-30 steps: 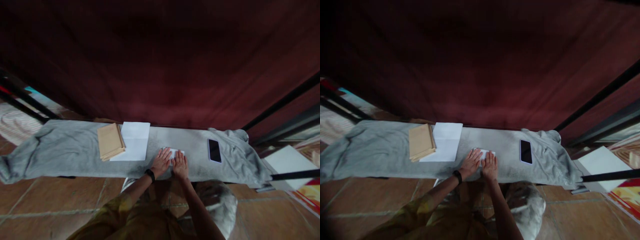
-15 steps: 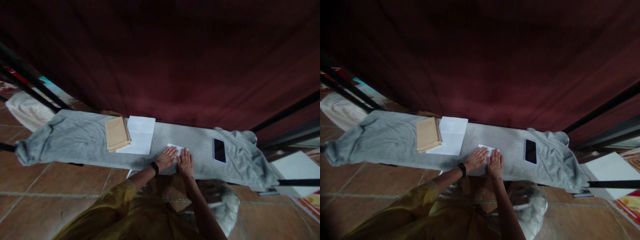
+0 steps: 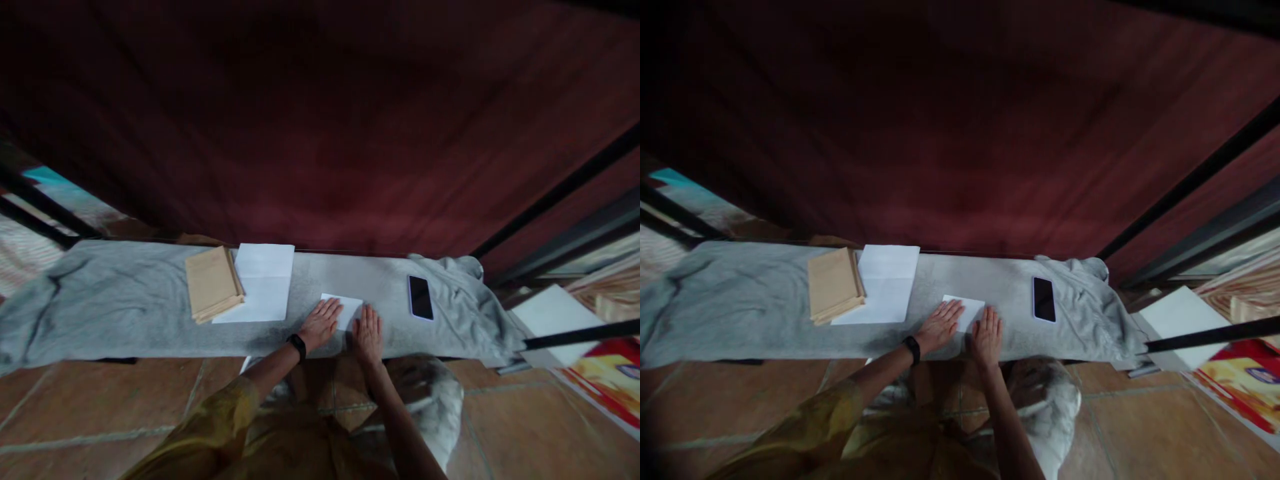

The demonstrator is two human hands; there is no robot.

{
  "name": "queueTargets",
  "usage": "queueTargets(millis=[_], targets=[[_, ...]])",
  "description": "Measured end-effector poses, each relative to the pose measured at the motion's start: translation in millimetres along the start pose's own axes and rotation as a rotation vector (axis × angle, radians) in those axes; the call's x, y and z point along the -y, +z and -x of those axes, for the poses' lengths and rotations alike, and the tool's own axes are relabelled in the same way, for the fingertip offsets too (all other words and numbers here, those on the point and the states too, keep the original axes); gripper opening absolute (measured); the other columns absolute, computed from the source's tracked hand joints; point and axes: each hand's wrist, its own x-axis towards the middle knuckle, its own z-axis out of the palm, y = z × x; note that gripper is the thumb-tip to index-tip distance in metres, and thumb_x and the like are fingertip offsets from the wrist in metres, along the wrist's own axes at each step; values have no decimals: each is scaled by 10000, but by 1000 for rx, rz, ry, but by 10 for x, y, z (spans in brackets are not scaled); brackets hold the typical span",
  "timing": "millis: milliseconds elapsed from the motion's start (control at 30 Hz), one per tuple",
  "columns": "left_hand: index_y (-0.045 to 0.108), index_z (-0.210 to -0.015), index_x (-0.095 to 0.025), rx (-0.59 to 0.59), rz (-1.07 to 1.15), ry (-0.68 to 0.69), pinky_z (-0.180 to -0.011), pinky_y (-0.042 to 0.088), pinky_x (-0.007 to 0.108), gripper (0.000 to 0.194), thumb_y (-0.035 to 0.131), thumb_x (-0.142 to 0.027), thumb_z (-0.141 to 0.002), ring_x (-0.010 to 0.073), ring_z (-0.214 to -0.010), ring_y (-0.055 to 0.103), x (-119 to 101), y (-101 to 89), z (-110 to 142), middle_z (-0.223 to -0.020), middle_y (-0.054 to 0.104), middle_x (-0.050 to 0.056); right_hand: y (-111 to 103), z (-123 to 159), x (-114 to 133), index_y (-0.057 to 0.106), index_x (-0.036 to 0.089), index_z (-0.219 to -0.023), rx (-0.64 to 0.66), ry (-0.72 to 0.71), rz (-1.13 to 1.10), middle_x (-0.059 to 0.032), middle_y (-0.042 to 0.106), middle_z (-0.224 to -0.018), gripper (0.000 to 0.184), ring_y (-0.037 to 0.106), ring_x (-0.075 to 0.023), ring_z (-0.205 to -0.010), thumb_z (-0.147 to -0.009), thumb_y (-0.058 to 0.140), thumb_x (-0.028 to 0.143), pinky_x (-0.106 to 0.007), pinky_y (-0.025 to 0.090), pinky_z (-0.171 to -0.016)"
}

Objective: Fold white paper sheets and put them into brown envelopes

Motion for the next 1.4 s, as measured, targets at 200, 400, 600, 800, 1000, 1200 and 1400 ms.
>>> queueTargets(millis=[200,400,600,800,1000,1200,1400], targets=[[389,-1490,-155,-12,21,16,-1226,169,420,520,340,-296,-992,214,-1491,252,33,-6,19,-1581,375,91,36,-10,314,443,119,-1469,25,-191,-68,-140,445,-1524,506,397,-241,-1409,-1043,286,340,-429,286,-1157],[357,-1502,-124,-31,13,-61,-1223,184,413,544,306,-351,-1010,205,-1487,265,61,6,72,-1585,359,119,45,40,235,422,127,-1486,-47,-174,-46,-148,472,-1500,520,445,-258,-1374,-1044,313,378,-445,260,-1163],[347,-1502,-108,-68,-3,-134,-1223,201,424,602,314,-451,-1009,222,-1491,255,110,35,156,-1587,351,130,-13,91,40,357,101,-1516,-63,-153,2,-172,471,-1496,551,441,-266,-1376,-1046,297,381,-448,257,-1157],[318,-1519,-120,-103,-19,-181,-1222,206,442,597,300,-431,-1010,224,-1488,265,182,13,284,-1579,365,130,-32,125,-35,356,102,-1518,-71,-141,9,-179,496,-1476,561,452,-275,-1366,-1042,300,394,-456,269,-1152],[312,-1525,-126,-121,-37,-237,-1230,186,472,580,341,-347,-989,236,-1495,249,-48,1,170,-1584,356,127,-8,136,-48,370,93,-1509,-72,-145,26,-187,492,-1478,566,444,-283,-1370,-1042,288,404,-468,273,-1146],[365,-1505,-181,-65,20,-112,-1232,182,470,549,355,-388,-997,224,-1489,264,-286,115,46,-1588,360,92,26,145,-63,349,93,-1518,-67,-151,21,-182,473,-1494,571,435,-279,-1376,-1040,277,397,-470,266,-1149],[379,-1499,-191,-69,25,-106,-1233,183,469,542,354,-406,-1002,223,-1493,253,-263,139,75,-1598,341,82,28,144,-55,378,86,-1502,-61,-145,36,-183,476,-1492,559,426,-275,-1381,-1037,285,383,-467,247,-1159]])
